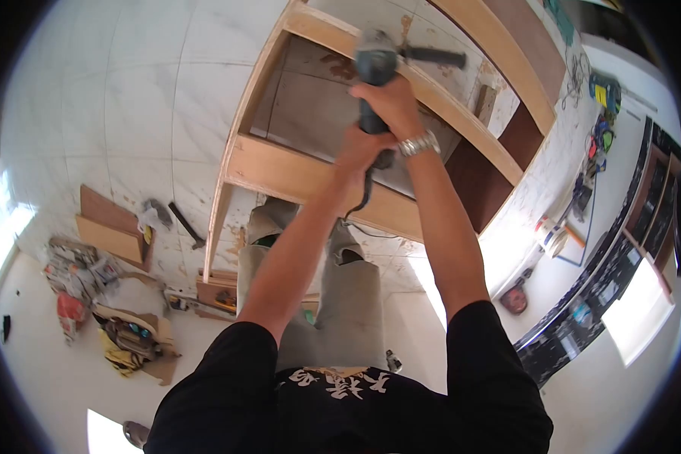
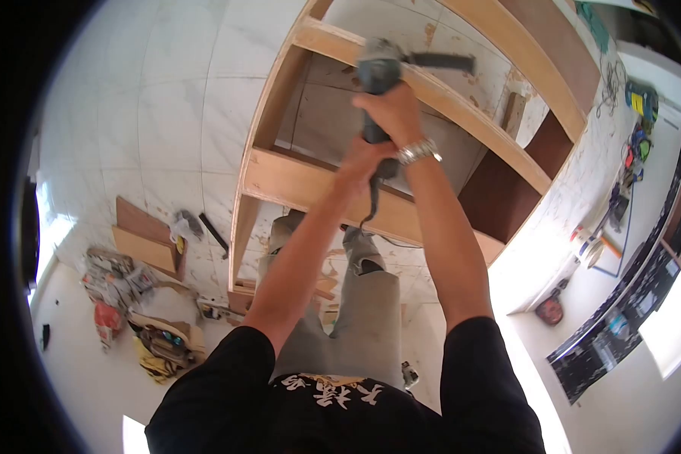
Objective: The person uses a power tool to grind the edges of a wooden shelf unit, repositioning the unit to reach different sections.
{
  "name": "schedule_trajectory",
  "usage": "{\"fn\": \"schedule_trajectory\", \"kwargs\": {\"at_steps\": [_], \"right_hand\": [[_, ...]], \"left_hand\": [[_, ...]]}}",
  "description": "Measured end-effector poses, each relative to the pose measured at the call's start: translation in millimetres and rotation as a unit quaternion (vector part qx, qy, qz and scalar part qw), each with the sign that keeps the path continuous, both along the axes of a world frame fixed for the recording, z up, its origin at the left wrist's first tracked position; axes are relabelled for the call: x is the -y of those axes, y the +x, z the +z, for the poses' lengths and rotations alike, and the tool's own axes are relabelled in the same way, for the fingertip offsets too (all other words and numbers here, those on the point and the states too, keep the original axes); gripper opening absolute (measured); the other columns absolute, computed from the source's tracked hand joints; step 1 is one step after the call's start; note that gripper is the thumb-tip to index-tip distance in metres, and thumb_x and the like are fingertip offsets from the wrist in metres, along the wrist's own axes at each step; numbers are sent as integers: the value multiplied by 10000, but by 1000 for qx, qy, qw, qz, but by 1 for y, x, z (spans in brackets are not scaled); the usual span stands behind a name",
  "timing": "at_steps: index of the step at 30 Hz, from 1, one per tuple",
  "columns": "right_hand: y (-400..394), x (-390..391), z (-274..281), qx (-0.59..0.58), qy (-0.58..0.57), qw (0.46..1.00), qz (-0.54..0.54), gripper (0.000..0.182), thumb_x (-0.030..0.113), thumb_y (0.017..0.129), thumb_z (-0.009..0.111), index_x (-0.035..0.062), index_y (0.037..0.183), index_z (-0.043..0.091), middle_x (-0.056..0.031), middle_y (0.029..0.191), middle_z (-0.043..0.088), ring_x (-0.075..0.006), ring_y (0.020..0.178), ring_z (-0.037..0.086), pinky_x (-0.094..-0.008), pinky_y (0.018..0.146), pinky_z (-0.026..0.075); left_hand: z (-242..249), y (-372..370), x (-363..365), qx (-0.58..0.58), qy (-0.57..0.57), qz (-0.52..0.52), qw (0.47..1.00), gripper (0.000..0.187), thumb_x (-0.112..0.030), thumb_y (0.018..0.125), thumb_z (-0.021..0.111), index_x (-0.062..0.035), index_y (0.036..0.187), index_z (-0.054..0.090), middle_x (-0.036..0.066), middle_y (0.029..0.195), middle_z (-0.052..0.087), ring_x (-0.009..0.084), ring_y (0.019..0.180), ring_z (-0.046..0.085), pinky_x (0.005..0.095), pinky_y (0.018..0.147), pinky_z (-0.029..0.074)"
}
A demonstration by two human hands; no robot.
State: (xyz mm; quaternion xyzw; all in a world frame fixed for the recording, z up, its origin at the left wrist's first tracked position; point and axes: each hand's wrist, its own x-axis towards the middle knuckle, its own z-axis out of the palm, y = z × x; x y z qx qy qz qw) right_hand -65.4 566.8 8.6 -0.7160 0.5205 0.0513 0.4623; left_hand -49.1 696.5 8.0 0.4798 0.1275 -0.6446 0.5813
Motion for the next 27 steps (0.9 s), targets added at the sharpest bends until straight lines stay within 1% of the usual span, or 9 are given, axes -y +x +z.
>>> {"fn": "schedule_trajectory", "kwargs": {"at_steps": [2, 4, 6, 7, 9, 12, 15, 18, 27], "right_hand": [[36, -2, -12, -13, 15, 999, 40, 500, 426, 625, 845, -3, 865, 755, -196, 830, 759, -340, 814, 756, -421, 732, 589], [68, -9, 1, -21, 18, 998, 55, 556, 437, 610, 843, -24, 908, 752, -229, 889, 761, -369, 852, 756, -426, 765, 603], [86, -13, -11, -15, 4, 998, 53, 629, 429, 604, 838, -74, 965, 727, -267, 949, 751, -386, 900, 756, -415, 806, 612], [88, -12, -1, 0, 36, 997, 61, 713, 426, 604, 831, -132, 1025, 692, -310, 1009, 736, -401, 954, 752, -415, 839, 614], [83, -12, -13, -17, 38, 999, 34, 593, 439, 590, 828, -83, 856, 737, -269, 865, 745, -394, 854, 752, -412, 784, 600], [41, -4, -25, -5, -29, 999, 33, 542, 428, 586, 817, -54, 824, 741, -237, 835, 748, -374, 823, 751, -402, 774, 599], [-18, 16, 3, 2, 3, 1000, 26, 588, 422, 587, 838, -84, 866, 730, -279, 874, 743, -379, 869, 761, -410, 791, 612], [-71, 31, -4, -8, -3, 1000, 0, 537, 412, 584, 842, -66, 799, 728, -258, 820, 741, -356, 828, 763, -403, 767, 607], [-171, 51, 7, -18, 30, 998, -43, 470, 390, 629, 841, -20, 836, 741, -153, 786, 740, -265, 711, 720, -371, 684, 563]], "left_hand": [[-8, 29, -7, -3, -16, 12, 1000, 349, -125, 808, 791, -10, 1115, 670, 61, 931, 721, 172, 744, 691, 330, 681, 566], [-40, 49, -18, 40, 30, -6, 999, 354, -180, 838, 778, -19, 1134, 669, 65, 953, 727, 177, 781, 713, 343, 723, 591], [-45, 60, -22, 17, -25, 54, 998, 349, -204, 861, 760, -22, 1146, 671, 72, 981, 734, 191, 845, 736, 352, 773, 610], [-41, 63, -22, 41, -66, 71, 994, 353, -199, 868, 754, -11, 1155, 670, 81, 1013, 737, 203, 902, 744, 362, 809, 618], [-36, 60, -19, 36, -26, 45, 998, 352, -192, 868, 754, -6, 1155, 670, 82, 1030, 733, 203, 915, 741, 360, 801, 616], [-29, 19, -9, 44, -26, 51, 997, 357, -182, 854, 768, -2, 1146, 670, 82, 992, 732, 198, 885, 740, 352, 787, 611], [-15, -34, 13, 8, -14, 52, 999, 334, -111, 763, 799, 18, 1054, 697, 103, 851, 716, 192, 666, 687, 342, 590, 544], [-13, -80, 27, 5, -27, -3, 1000, 362, -142, 800, 791, 2, 1111, 676, 80, 914, 726, 185, 761, 709, 329, 686, 564], [0, -167, 48, -11, -36, -39, 999, 382, -126, 756, 807, 0, 1091, 673, 81, 906, 716, 184, 746, 702, 336, 662, 563]]}}
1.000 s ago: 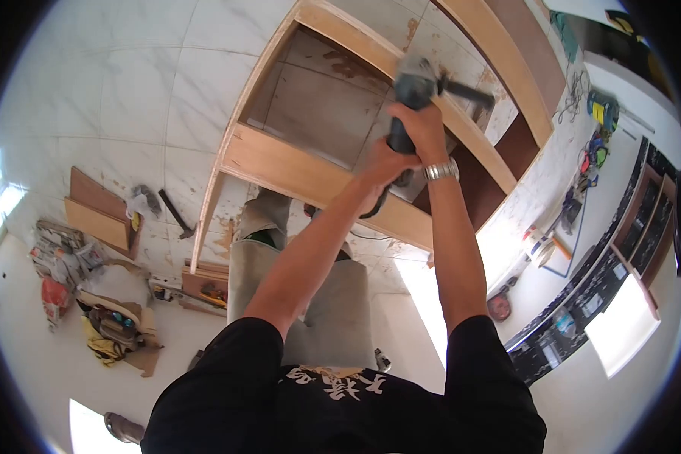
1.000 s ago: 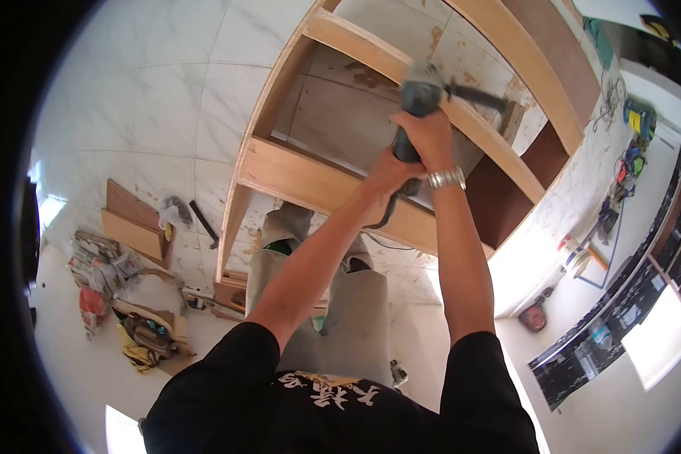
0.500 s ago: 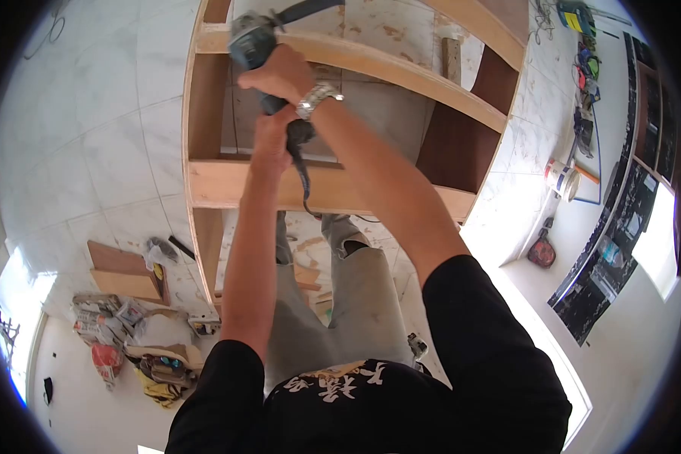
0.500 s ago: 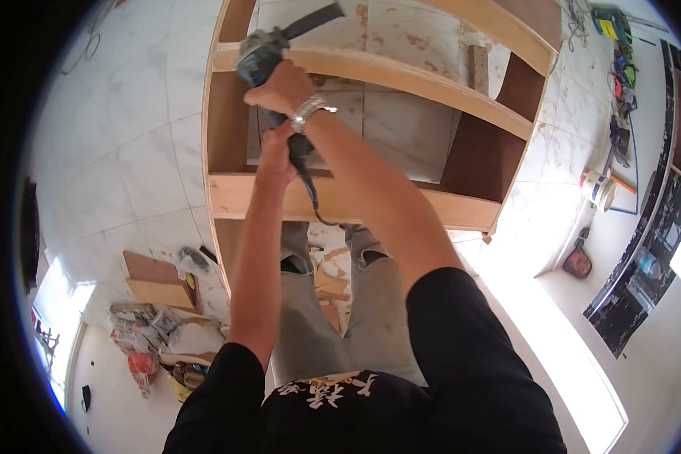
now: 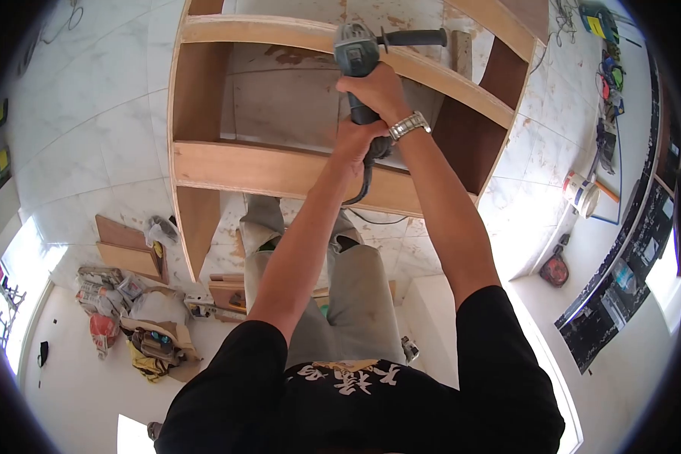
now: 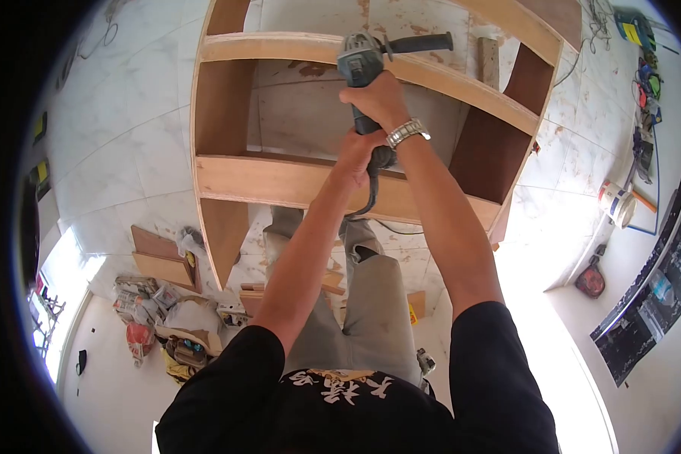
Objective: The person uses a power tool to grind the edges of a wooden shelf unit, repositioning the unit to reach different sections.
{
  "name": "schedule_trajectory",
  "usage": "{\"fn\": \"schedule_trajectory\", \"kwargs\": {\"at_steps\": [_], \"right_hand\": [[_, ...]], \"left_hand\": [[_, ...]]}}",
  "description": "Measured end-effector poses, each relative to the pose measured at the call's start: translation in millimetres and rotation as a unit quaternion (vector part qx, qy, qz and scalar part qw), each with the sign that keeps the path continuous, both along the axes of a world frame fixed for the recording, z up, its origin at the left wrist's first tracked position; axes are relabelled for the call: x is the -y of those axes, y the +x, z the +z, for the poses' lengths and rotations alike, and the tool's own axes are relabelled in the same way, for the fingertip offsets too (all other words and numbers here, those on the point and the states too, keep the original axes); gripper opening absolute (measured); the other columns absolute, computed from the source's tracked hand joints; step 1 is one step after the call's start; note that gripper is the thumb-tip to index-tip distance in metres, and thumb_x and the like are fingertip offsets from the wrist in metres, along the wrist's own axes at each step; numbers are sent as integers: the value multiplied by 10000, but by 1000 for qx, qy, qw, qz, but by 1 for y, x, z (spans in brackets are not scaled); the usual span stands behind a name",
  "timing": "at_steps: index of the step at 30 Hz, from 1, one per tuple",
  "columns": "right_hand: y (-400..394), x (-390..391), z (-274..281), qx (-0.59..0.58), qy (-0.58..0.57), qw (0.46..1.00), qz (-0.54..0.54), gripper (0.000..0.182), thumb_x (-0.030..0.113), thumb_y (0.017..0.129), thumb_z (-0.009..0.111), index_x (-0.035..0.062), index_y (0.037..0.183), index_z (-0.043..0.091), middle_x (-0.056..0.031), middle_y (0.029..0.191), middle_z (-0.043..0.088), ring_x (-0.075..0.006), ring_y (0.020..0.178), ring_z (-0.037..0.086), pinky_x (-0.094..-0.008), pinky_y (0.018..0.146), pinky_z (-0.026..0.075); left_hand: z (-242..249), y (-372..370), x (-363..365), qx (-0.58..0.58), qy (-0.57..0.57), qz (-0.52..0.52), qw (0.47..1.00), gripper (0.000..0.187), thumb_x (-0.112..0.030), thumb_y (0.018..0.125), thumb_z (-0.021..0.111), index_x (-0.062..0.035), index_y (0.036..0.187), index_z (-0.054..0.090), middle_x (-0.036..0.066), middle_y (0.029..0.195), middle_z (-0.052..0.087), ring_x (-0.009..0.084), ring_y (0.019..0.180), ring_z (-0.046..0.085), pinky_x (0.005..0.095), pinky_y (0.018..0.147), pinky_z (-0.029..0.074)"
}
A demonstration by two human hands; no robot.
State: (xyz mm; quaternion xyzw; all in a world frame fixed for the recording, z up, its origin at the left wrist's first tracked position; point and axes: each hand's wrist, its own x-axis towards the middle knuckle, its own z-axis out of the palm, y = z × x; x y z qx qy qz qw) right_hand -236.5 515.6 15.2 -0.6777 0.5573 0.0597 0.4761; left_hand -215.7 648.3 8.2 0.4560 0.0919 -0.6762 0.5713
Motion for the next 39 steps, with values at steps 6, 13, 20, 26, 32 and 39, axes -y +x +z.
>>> {"fn": "schedule_trajectory", "kwargs": {"at_steps": [6, 13, 20, 26, 32, 39], "right_hand": [[-55, 8, -4, -26, -33, 998, -45, 456, 376, 649, 862, -7, 869, 749, -112, 781, 732, -230, 692, 701, -364, 665, 552], [-112, 21, -4, -24, -27, 991, -126, 414, 325, 683, 871, -28, 854, 738, -74, 755, 702, -148, 667, 645, -322, 633, 527], [-69, 16, -7, -30, -54, 998, 4, 478, 426, 675, 851, -18, 823, 753, -140, 731, 726, -212, 685, 707, -359, 662, 551], [-12, 11, -11, 2, -32, 999, 45, 560, 426, 577, 844, -57, 842, 747, -230, 842, 753, -361, 834, 755, -412, 760, 596], [-77, 18, -7, -37, -35, 998, -23, 478, 419, 638, 839, -7, 837, 755, -120, 740, 719, -219, 700, 698, -362, 677, 547], [-160, 38, 6, 52, -22, 990, -129, 376, 231, 748, 852, -22, 985, 708, -68, 845, 709, -168, 697, 664, -324, 661, 543]], "left_hand": [[-3, -41, 12, -5, -13, -42, 999, 348, -96, 734, 797, 13, 1044, 679, 102, 870, 716, 189, 723, 701, 332, 638, 556], [-4, -78, 30, -21, -14, -116, 993, 304, -72, 712, 794, -14, 993, 694, 89, 830, 715, 191, 699, 695, 330, 621, 545], [5, -59, 19, 4, 3, 0, 1000, 341, -122, 761, 810, -23, 1064, 690, 94, 900, 729, 179, 713, 692, 329, 648, 544], [-17, -20, 10, 20, -1, 15, 1000, 339, -182, 815, 795, -13, 1083, 677, 76, 918, 720, 182, 745, 697, 338, 655, 557], [-3, -68, 22, -2, -7, -15, 1000, 336, -98, 764, 808, 1, 1058, 680, 89, 883, 724, 174, 697, 693, 344, 623, 555], [-13, -135, 50, 32, -26, -88, 995, 291, -68, 664, 810, -24, 925, 687, 59, 816, 695, 156, 699, 658, 317, 614, 503]]}}
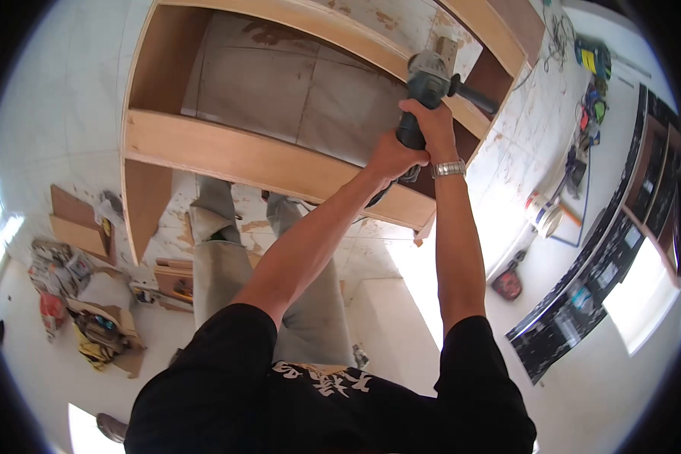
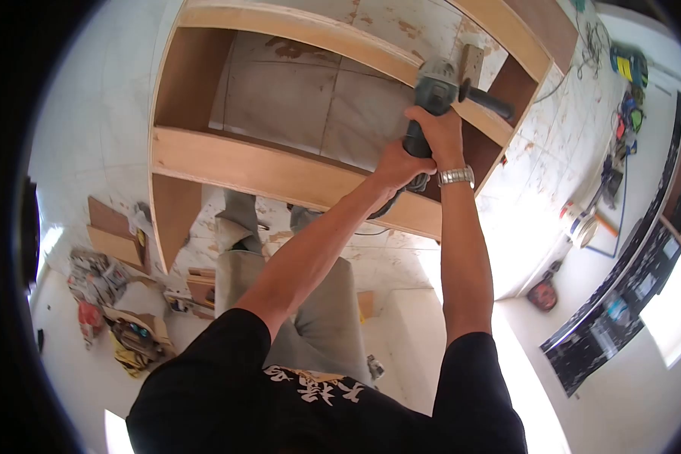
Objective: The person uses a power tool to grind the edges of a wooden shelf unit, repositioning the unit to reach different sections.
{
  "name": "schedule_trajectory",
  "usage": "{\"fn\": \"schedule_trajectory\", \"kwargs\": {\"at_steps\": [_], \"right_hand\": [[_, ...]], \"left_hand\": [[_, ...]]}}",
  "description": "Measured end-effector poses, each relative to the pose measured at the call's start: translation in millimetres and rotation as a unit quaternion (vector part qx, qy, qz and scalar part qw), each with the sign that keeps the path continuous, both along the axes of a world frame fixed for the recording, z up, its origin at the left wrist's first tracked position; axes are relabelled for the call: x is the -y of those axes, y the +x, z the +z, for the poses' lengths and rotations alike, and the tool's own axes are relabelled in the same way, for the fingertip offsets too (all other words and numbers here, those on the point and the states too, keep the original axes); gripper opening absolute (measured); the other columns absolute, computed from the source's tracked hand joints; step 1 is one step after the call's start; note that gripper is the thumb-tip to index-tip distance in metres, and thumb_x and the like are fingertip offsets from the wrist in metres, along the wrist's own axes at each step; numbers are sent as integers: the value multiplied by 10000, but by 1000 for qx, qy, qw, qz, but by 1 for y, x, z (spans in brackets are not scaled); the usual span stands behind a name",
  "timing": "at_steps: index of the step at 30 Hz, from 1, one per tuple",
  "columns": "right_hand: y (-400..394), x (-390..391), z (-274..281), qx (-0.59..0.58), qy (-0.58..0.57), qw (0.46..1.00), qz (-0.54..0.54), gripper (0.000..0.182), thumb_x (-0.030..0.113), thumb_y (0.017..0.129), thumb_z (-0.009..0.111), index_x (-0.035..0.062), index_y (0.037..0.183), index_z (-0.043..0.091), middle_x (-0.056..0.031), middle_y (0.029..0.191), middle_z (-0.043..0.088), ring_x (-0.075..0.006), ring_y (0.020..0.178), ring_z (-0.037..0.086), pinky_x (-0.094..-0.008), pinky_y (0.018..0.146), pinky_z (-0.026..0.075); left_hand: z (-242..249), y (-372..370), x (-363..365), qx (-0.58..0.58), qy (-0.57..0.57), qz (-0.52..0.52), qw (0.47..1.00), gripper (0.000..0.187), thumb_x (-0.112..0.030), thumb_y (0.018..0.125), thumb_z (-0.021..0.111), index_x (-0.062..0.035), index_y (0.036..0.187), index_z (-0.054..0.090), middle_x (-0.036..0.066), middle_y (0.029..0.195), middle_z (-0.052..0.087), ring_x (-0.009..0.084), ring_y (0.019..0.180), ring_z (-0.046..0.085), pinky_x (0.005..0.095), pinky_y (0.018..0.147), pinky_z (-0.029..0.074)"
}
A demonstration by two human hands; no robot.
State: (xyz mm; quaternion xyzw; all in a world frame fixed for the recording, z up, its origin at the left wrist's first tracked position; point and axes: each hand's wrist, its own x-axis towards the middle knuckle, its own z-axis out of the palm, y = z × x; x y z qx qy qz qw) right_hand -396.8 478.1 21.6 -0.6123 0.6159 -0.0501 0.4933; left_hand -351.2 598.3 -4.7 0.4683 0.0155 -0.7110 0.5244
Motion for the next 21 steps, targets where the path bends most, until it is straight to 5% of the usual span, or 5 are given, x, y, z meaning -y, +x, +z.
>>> {"fn": "schedule_trajectory", "kwargs": {"at_steps": [13, 18, 21], "right_hand": [[-5, 19, -7, -1, 66, 996, -58, 344, 219, 722, 860, -10, 940, 725, -49, 837, 712, -149, 715, 654, -311, 672, 531], [18, 20, -13, -11, 26, 999, 34, 324, 195, 741, 857, -18, 936, 709, -91, 798, 709, -176, 680, 688, -315, 630, 562], [16, 18, -14, 1, 27, 999, 18, 322, 191, 742, 856, -21, 937, 710, -92, 800, 712, -175, 683, 690, -313, 626, 561]], "left_hand": [[-6, -7, 17, 57, 13, -21, 998, 350, -80, 654, 831, -55, 972, 687, 41, 842, 688, 144, 711, 647, 318, 626, 506], [-12, -3, 15, 12, 9, 62, 998, 338, -76, 656, 834, -57, 962, 692, 37, 834, 690, 144, 688, 636, 319, 618, 503], [-5, 14, 13, -10, 19, 28, 999, 334, -81, 654, 840, -52, 952, 691, 40, 830, 692, 137, 679, 630, 314, 604, 493]]}}
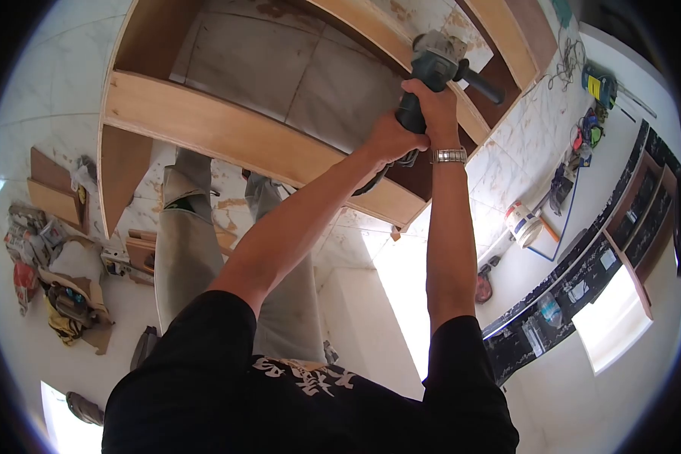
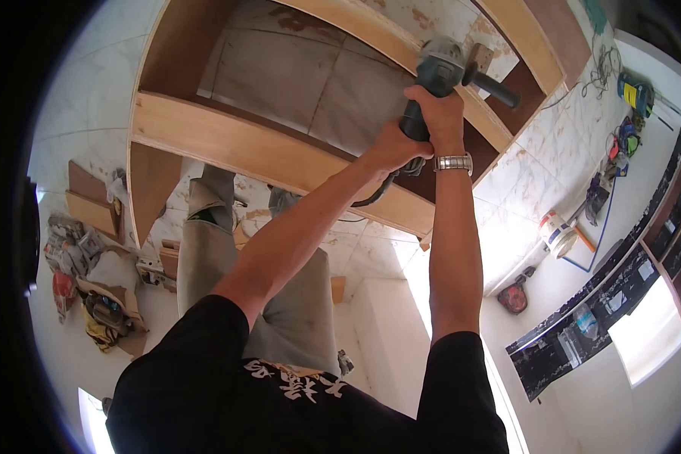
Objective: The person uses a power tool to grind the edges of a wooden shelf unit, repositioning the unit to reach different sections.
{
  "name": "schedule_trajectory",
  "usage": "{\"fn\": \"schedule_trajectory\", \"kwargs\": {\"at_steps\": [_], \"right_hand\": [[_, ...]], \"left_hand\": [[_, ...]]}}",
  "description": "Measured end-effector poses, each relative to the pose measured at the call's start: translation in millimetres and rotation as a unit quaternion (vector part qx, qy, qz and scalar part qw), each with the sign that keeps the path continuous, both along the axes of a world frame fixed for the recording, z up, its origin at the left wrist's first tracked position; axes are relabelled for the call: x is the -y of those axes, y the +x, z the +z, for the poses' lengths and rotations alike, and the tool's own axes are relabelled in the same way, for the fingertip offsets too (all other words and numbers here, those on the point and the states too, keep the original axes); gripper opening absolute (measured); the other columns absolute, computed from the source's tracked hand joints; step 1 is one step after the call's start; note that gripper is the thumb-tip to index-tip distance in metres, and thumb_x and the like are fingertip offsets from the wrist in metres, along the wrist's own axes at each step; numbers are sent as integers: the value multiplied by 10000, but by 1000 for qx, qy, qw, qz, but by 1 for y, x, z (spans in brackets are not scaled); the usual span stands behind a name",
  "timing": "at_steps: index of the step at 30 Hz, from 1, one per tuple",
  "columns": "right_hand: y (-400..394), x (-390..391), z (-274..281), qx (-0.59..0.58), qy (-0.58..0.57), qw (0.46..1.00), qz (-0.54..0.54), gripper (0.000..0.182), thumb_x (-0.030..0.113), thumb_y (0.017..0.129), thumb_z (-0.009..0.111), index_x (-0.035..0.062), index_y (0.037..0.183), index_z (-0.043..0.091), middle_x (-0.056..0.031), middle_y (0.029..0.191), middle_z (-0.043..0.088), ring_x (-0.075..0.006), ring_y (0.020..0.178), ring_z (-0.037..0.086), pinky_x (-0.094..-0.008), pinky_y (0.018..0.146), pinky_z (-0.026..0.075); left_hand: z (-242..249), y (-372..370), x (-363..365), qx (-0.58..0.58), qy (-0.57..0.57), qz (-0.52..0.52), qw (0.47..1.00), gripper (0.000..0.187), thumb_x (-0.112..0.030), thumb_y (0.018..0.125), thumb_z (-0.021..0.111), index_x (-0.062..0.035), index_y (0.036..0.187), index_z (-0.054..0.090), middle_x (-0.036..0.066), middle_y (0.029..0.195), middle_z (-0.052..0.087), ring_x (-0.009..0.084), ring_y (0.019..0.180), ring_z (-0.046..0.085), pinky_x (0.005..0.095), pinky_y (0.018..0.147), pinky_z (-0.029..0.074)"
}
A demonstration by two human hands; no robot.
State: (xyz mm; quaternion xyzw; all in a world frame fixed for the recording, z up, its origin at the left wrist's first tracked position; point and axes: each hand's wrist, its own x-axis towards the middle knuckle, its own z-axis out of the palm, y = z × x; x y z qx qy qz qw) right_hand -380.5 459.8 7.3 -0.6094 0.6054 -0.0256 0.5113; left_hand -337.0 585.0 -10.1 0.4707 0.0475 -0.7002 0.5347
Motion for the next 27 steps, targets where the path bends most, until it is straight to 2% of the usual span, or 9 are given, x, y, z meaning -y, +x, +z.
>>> {"fn": "schedule_trajectory", "kwargs": {"at_steps": [3, 4, 10, 16, 19, 22, 23, 26, 27], "right_hand": [[-14, 2, 2, -23, 13, 997, -71, 317, 189, 750, 852, -20, 940, 709, -90, 801, 712, -174, 683, 690, -308, 623, 560], [-16, 2, 3, -39, 18, 995, -95, 315, 188, 753, 851, -20, 941, 708, -90, 801, 712, -175, 683, 691, -306, 622, 560], [-2, -4, -11, 17, 1, 1000, 9, 314, 167, 756, 848, -34, 945, 698, -103, 800, 711, -197, 663, 701, -321, 611, 579], [-2, -10, -3, -25, -8, 991, -131, 289, 150, 758, 842, -39, 932, 709, -106, 798, 714, -193, 650, 694, -320, 595, 570], [9, -13, 0, -26, 2, 995, -100, 300, 157, 756, 842, -46, 937, 715, -96, 790, 713, -185, 652, 688, -316, 592, 557], [36, -13, -4, -26, -23, 999, 20, 306, 165, 756, 842, -48, 938, 718, -85, 784, 711, -177, 657, 681, -310, 598, 546], [48, -15, 4, -49, -11, 998, 26, 403, 266, 700, 858, -49, 921, 737, -80, 840, 728, -160, 724, 659, -336, 683, 530], [42, -14, -5, -17, -16, 999, -23, 318, 172, 748, 850, -49, 933, 716, -90, 787, 711, -182, 654, 680, -313, 598, 549], [36, -13, -5, -24, 3, 997, -67, 331, 181, 731, 854, -43, 938, 726, -83, 816, 715, -176, 687, 674, -321, 631, 546]], "left_hand": [[8, 3, 4, 48, -5, -86, 995, 368, -94, 656, 842, -41, 979, 672, 43, 815, 681, 131, 670, 626, 303, 593, 488], [7, 1, 3, 49, -12, -76, 996, 367, -95, 655, 843, -38, 974, 671, 43, 811, 678, 130, 666, 625, 302, 591, 487], [9, 7, -5, 38, 16, -18, 999, 317, -84, 642, 841, -36, 910, 679, 40, 798, 669, 131, 666, 621, 294, 589, 479], [2, 24, -5, 2, -20, -112, 994, 347, -88, 646, 845, -34, 944, 675, 37, 789, 666, 131, 661, 617, 294, 594, 483], [-3, 17, -7, 15, -31, -56, 998, 346, -78, 650, 845, -30, 947, 674, 38, 784, 667, 137, 647, 615, 304, 586, 489], [2, 32, -15, -9, -11, 8, 1000, 327, -62, 652, 843, -26, 930, 675, 43, 781, 669, 140, 650, 619, 304, 585, 487], [4, 42, -15, -13, -7, 14, 1000, 323, -57, 653, 841, -27, 928, 675, 45, 780, 670, 140, 654, 622, 302, 586, 485], [4, 46, -13, -23, -2, -41, 999, 319, -63, 649, 841, -28, 923, 681, 49, 774, 673, 142, 669, 630, 303, 597, 486], [3, 48, -11, -24, -1, -68, 997, 320, -69, 647, 842, -28, 922, 684, 49, 772, 674, 143, 675, 632, 305, 602, 487]]}}
